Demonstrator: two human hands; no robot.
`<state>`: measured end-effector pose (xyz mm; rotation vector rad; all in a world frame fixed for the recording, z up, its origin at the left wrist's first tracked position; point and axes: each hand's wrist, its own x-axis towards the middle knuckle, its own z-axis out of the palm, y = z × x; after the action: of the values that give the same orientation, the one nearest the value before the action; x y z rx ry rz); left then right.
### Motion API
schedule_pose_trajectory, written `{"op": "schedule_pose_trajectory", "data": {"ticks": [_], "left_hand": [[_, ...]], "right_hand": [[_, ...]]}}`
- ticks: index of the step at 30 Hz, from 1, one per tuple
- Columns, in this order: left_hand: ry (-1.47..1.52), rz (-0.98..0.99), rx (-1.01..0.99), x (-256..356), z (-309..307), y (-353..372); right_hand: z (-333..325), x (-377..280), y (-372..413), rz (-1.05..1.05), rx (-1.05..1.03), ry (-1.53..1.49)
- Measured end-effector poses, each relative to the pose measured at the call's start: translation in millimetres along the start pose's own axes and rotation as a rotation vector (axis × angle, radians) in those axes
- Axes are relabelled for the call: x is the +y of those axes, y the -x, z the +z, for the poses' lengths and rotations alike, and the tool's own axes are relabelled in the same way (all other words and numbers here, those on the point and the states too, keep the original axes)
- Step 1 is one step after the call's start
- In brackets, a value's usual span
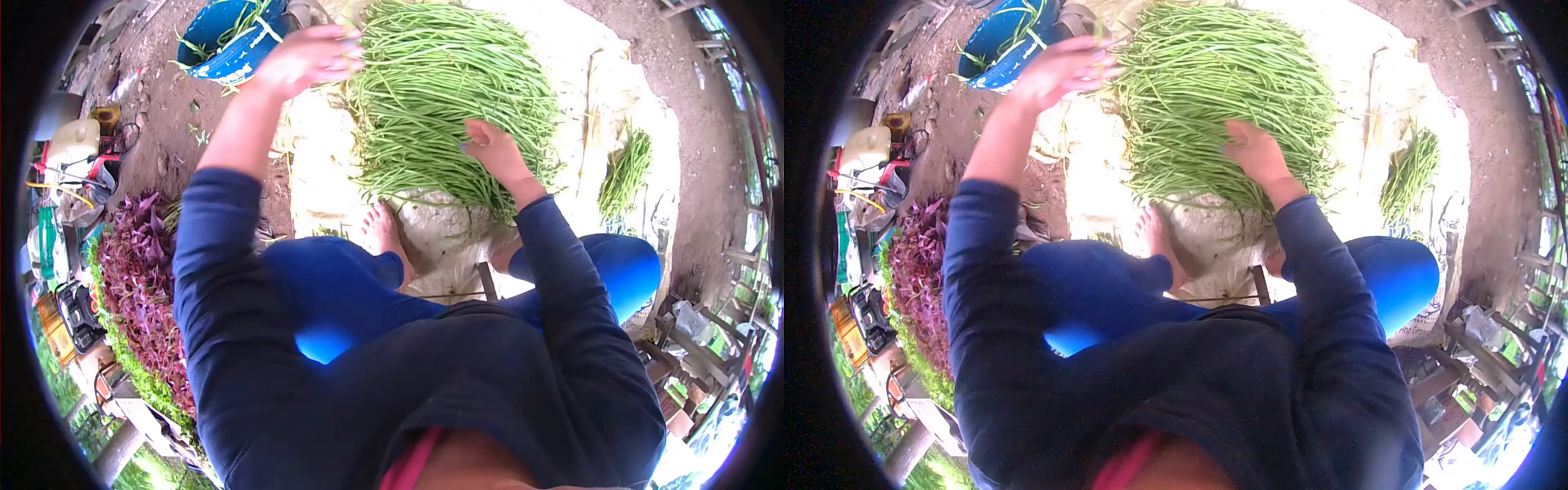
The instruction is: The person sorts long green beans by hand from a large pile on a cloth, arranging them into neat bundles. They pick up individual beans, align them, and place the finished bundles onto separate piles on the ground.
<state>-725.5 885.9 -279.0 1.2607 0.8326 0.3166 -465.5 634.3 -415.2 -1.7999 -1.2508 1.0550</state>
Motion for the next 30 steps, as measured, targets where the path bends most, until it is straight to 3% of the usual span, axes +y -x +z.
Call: {"op": "schedule_pose_trajectory", "data": {"ticks": [1, 3, 4, 5, 6, 7, 9, 10, 11, 13, 14, 18, 22, 24, 26, 28, 29, 30], "left_hand": [[-0.082, -0.017, 0.117, 2, -5, 29], [-0.196, -0.079, 0.145, -29, -48, 78], [-0.394, -0.188, 0.309, -23, -33, 118], [-0.285, -0.288, 0.365, -46, -43, 151], [-0.378, -0.414, 0.246, -63, -52, 184], [-0.28, -0.508, 0.364, -71, -31, 214], [-0.066, -0.636, 0.379, -137, -34, 270], [-0.346, -0.714, 0.474, -139, -7, 280], [-0.275, -0.771, 0.482, -175, -1, 295], [-0.461, -0.595, 0.327, -294, 3, 333], [-0.454, -0.604, 0.318, -335, 13, 337], [-0.246, -0.599, 0.475, -402, 35, 299], [-0.025, -0.338, 0.766, -357, 2, 271], [-0.124, -0.129, 0.821, -305, -18, 261], [-0.476, 0.084, 0.837, -231, -23, 244], [-0.922, 0.095, 0.852, -122, -7, 207], [-1.139, 0.235, 0.781, -90, -4, 194], [-1.14, 0.297, 0.701, -61, 6, 180]], "right_hand": [[1, 11, 1, -0.058, 0.091, 0.263], [7, 14, 13, 0.019, 0.02, 0.378], [17, 26, 15, -0.038, 0.03, 0.532], [25, 33, 17, -0.094, 0.042, 0.685], [34, 25, 22, -0.063, -0.027, 0.736], [43, 26, 19, -0.058, -0.029, 0.73], [56, 30, 7, -0.316, 0.026, 0.81], [60, 22, 2, -0.347, 0.041, 0.813], [65, 22, -6, -0.346, 0.037, 0.812], [74, 23, -27, -0.364, 0.044, 0.936], [78, 29, -35, -0.382, 0.055, 1.001], [90, 46, -44, -0.423, 0.08, 1.043], [86, 47, -39, -0.505, 0.036, 0.971], [88, 57, -35, -0.564, 0.044, 0.947], [85, 69, -33, -0.621, 0.054, 0.935], [88, 74, -30, -0.608, 0.048, 0.934], [90, 74, -29, -0.602, 0.048, 0.931], [88, 69, -29, -0.576, 0.06, 0.885]]}}
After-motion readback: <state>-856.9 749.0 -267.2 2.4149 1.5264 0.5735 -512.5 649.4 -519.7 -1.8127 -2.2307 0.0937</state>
